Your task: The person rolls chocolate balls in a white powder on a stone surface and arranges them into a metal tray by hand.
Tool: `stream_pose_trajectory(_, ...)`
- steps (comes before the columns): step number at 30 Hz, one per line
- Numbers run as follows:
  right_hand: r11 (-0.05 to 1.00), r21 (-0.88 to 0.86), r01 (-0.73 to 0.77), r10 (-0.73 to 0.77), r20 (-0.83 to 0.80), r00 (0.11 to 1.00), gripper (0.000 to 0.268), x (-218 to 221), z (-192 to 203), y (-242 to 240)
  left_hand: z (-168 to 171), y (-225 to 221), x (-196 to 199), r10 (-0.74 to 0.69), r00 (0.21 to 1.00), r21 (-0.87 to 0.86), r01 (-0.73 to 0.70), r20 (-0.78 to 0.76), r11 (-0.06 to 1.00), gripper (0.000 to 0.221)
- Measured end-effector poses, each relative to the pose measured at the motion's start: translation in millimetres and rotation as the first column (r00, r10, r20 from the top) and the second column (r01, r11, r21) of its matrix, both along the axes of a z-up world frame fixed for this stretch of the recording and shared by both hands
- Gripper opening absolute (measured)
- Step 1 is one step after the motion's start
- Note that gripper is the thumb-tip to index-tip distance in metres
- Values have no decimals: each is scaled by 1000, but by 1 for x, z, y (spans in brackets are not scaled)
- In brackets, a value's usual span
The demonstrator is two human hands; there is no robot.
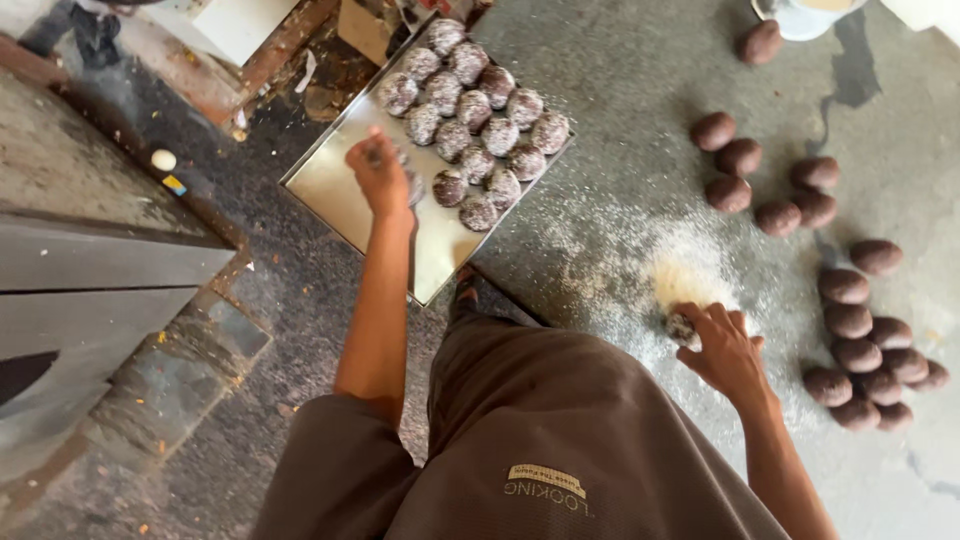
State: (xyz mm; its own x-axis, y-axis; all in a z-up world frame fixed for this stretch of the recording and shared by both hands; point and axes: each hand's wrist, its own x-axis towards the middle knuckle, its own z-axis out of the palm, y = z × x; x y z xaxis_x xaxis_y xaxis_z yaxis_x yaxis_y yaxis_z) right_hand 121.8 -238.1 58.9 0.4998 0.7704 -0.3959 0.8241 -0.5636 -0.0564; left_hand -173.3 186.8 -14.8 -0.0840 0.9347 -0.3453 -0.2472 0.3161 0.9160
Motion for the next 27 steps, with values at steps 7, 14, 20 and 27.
stream_pose_trajectory(7, 998, -45, 52, -52, 9, 999, 71, 13, 11, 12, 29, 6, 0, -244, 967, -265, 218, -69, 939, 109)
stream_pose_trajectory(14, 991, 44, 129, -123, -125, 985, 64, 15, 20, 18, 37, 2, -19, -351, 929, -141, 334, -115, 932, 107)
stream_pose_trajectory(20, 924, 363, 120, 34, -391, 920, 62, 22, 21, 55, 26, 10, -21, -275, 955, -242, 295, 112, 925, 102)
stream_pose_trajectory(27, 919, 317, 234, 48, -679, 733, 55, -27, 51, 158, 7, -7, -18, 24, 942, -204, 48, 336, 978, 85)
